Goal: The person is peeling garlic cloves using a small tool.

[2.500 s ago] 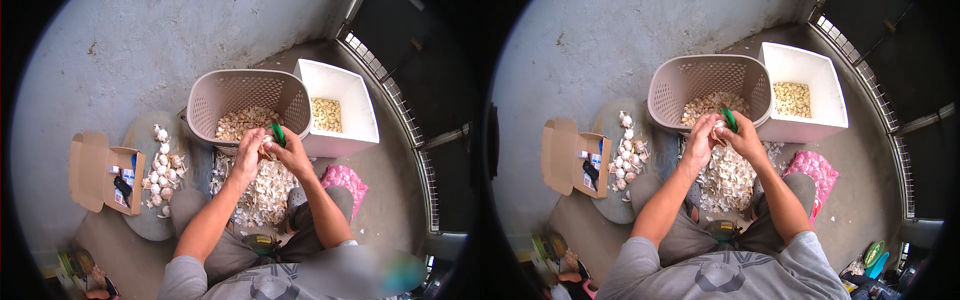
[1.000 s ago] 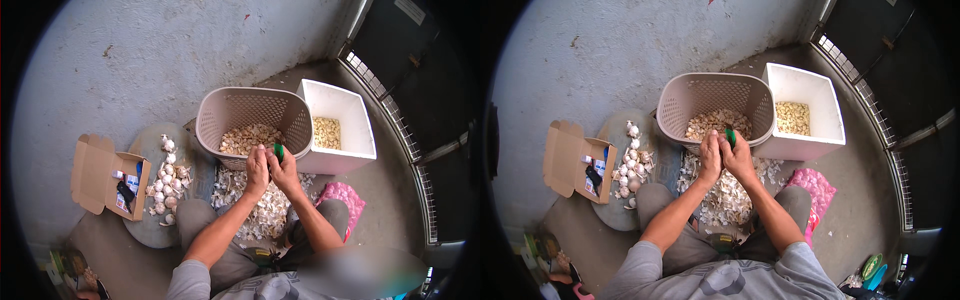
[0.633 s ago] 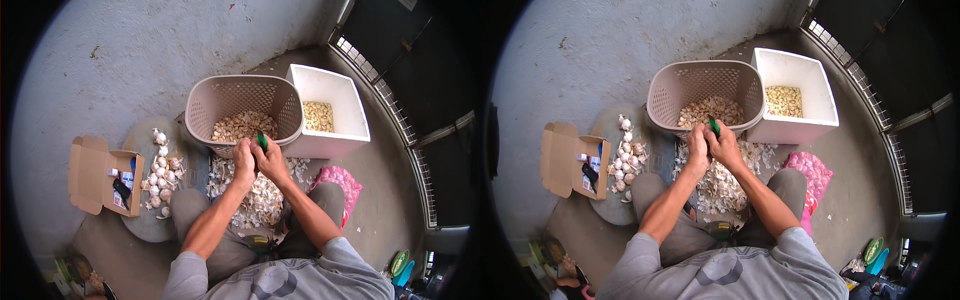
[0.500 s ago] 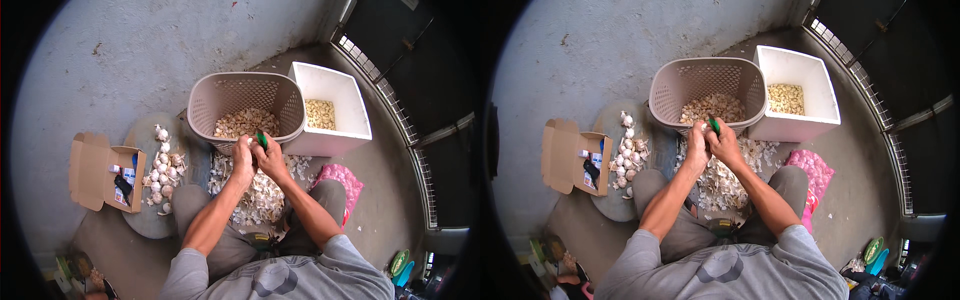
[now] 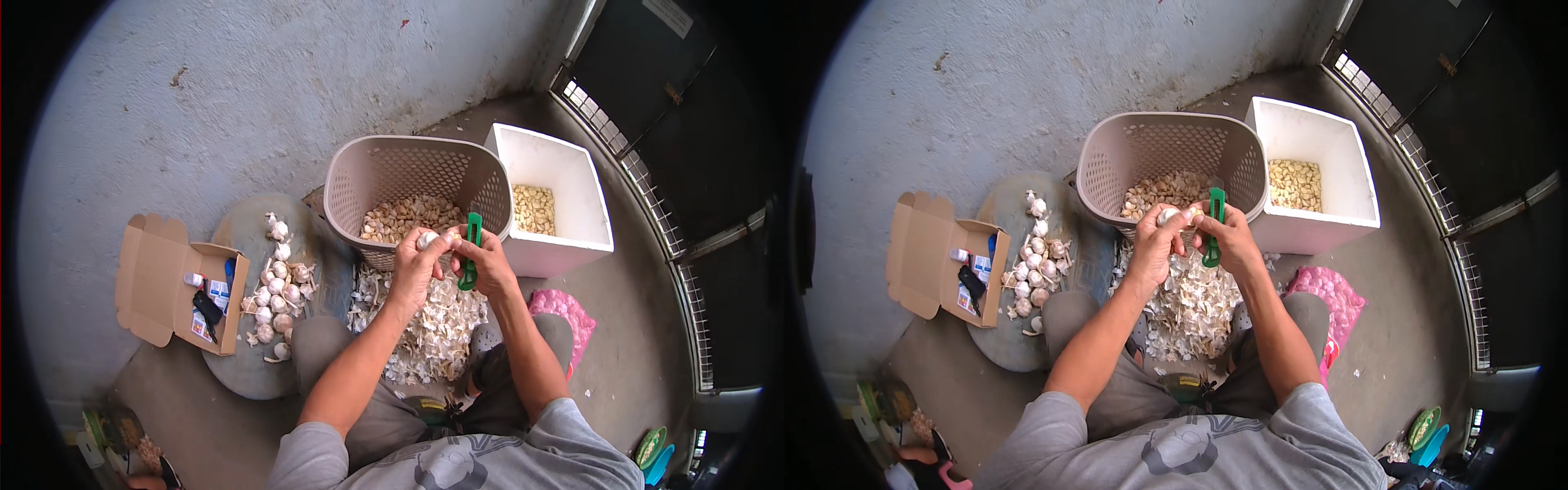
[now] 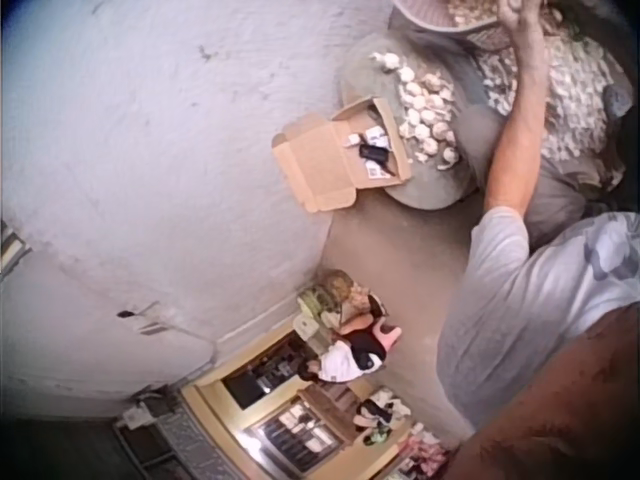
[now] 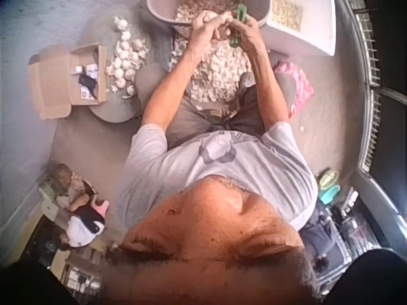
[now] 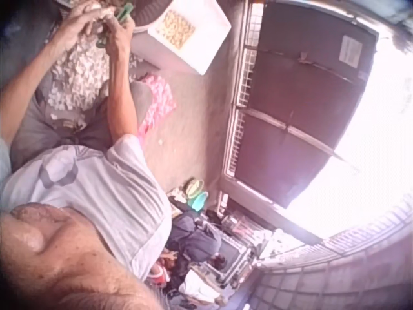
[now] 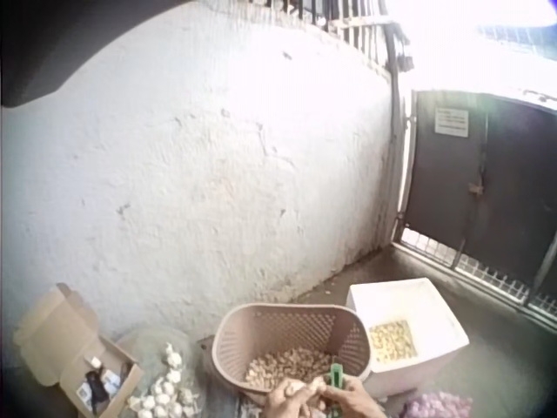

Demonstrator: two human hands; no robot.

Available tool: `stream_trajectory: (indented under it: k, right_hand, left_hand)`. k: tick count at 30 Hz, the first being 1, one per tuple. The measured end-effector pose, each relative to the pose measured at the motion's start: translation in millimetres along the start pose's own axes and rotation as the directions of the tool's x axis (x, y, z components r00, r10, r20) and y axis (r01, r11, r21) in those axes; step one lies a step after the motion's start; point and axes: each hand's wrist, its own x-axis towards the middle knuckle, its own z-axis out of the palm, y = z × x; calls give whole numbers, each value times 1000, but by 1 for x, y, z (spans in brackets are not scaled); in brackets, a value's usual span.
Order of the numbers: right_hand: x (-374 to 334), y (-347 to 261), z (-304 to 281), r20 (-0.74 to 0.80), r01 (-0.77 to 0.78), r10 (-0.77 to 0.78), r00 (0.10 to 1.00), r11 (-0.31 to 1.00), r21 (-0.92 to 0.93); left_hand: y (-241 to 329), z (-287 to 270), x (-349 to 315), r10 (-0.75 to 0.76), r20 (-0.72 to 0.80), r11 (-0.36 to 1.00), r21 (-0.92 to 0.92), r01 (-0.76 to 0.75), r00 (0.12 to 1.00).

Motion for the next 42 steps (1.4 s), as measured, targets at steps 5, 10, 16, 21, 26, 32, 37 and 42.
stream_trajectory:
  k: [5, 10, 16, 21, 26, 32, 37, 42]
  right_hand:
    - [-2, -11, 4, 4, 59, -59, 998, 984, -166]
    - [-3, -20, 1, 62, 37, -19, 998, 949, -312]
    - [-7, -14, 12, 38, 184, -185, 982, 891, -414]
    - [-14, -15, 19, 21, 238, -244, 969, 918, -319]
    - [-19, -13, 26, 38, 290, -298, 954, 879, -379]
    - [-16, -25, 33, -75, 154, -184, 980, 943, -296]
    - [-13, -19, 21, 28, 95, -91, 995, 927, -363]
    - [-8, -14, 22, -4, 124, -134, 991, 929, -348]
  left_hand:
    - [9, -2, 0, 23, 28, 993, 111, -26, 999]
    - [12, -11, 5, 50, 154, 974, 211, -83, 987]
    - [15, -4, 4, 7, 143, 999, -33, -2, 990]
    - [8, -6, 2, -165, 137, 915, -349, 204, 977]
    - [3, -10, 1, -202, 160, 887, -388, 249, 966]
    - [20, 0, -8, -31, 99, 981, -185, 49, 995]
    - [14, -2, -6, 3, 59, 984, -180, 7, 998]
    - [10, 1, -4, 20, -3, 990, -137, -20, 1000]
